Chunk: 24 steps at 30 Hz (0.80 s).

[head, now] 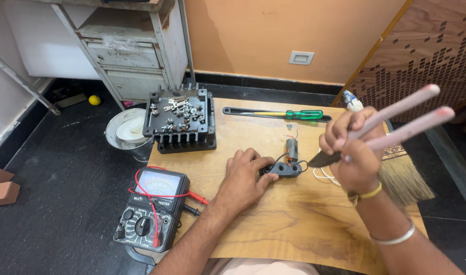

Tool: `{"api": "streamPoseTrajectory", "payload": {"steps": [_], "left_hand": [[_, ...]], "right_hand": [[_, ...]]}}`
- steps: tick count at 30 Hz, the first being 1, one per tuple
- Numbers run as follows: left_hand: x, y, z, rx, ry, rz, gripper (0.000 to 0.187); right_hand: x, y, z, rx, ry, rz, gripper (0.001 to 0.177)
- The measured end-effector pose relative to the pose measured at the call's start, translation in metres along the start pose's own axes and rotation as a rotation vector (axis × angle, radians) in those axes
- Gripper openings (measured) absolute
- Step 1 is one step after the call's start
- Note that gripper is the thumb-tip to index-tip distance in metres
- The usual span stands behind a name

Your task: The person connects wires to a small electrical component by hand, using a multi-tester to check the component and then inserting and wrapping wires around terminals before securing the component.

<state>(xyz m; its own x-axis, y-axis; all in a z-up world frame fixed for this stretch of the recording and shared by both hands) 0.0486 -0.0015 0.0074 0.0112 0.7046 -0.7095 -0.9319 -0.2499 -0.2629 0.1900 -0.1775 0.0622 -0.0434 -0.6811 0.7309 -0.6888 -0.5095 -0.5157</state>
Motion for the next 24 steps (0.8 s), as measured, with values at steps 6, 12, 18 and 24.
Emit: {"api": "streamPoseTrajectory", "payload": {"steps": [6, 12, 18, 24], "left_hand": [[0.003, 0.0, 0.0, 0.009, 0.053, -0.005, 0.033], [0.016, -0.004, -0.001, -0.066, 0.131, 0.018, 0.044], [0.015, -0.005, -0.002, -0.079, 0.174, 0.059, 0.041], [0.003, -0.002, 0.011, -0.052, 0.051, 0.15, 0.038]], "right_hand": [[-0.025, 0.02, -0.012, 0.12, 0.115, 0.042, 0.037], [-0.027, 0.02, -0.023, 0.206, 0.204, -0.104, 0.038], [-0.022, -0.009, -0.063, 0.206, 0.041, -0.008, 0.035], [-0.056, -0.024, -0.08, 0.251, 0.151, -0.038, 0.04]]}}
Point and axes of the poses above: each hand's wrist, its own y-axis away from the middle knuckle, its own z-axis out of the back of the hand, x = y × z, the point moved 3 cm from there along -y, towards the middle knuckle, and after that the axes turned 1 degree about z, right-handed, at the moved point
